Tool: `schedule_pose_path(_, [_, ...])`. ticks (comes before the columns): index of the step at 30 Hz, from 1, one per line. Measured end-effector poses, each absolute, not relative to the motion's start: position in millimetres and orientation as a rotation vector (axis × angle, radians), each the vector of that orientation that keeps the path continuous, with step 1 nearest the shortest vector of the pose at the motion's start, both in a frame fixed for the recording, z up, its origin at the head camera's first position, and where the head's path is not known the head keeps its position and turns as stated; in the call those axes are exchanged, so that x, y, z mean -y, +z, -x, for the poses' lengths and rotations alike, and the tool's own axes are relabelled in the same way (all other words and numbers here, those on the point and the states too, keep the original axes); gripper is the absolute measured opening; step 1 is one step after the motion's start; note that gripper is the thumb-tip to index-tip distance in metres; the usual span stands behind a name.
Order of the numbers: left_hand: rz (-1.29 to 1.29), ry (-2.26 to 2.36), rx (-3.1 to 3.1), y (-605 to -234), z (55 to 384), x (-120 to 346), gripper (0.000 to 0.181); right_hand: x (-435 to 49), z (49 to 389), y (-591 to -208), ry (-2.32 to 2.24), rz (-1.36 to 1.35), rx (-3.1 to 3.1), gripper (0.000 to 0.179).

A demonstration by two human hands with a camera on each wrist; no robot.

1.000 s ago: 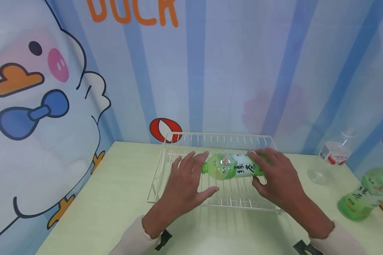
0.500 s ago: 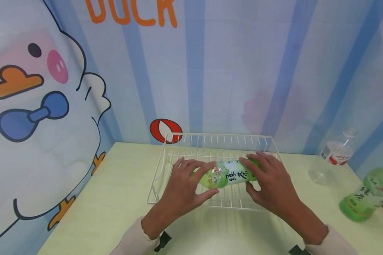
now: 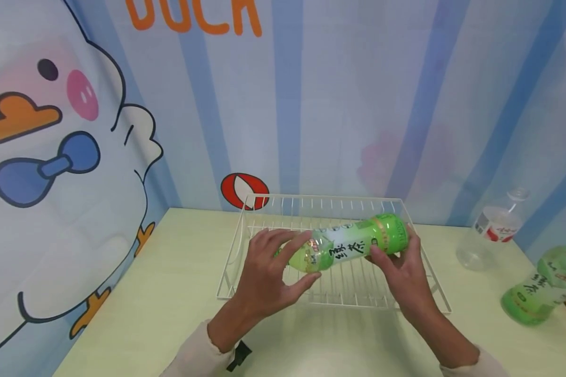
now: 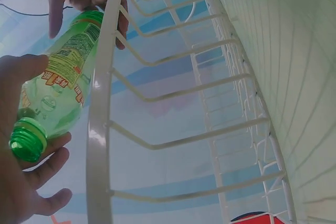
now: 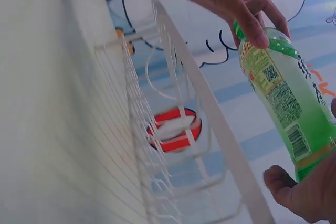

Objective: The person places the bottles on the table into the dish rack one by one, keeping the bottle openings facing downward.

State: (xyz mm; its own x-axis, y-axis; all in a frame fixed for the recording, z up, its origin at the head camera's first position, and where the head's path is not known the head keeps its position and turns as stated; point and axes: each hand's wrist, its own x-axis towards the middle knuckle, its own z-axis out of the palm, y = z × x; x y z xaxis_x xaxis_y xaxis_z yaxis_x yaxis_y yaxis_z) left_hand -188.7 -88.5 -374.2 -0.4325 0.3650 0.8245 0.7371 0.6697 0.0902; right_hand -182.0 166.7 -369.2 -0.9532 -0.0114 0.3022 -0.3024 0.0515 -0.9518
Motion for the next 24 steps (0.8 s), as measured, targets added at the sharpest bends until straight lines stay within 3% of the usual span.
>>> schedule_pose_path(3, [0.850,-0.572,2.056,-374,189,89,0.075,-163,184,-374,2.194,-0.358,1.967,0.049])
schedule_pose_path(6, [0.847,-0.574,2.070,-374,189,89,0.075,-161,185,-376,2.314,-0.325,1.869,0.038])
schedule_pose_path(24, [0.899,-0.678,2.235,-380,182,102,0.081,-171,176,-359,2.504,-0.205,1.554,0.039])
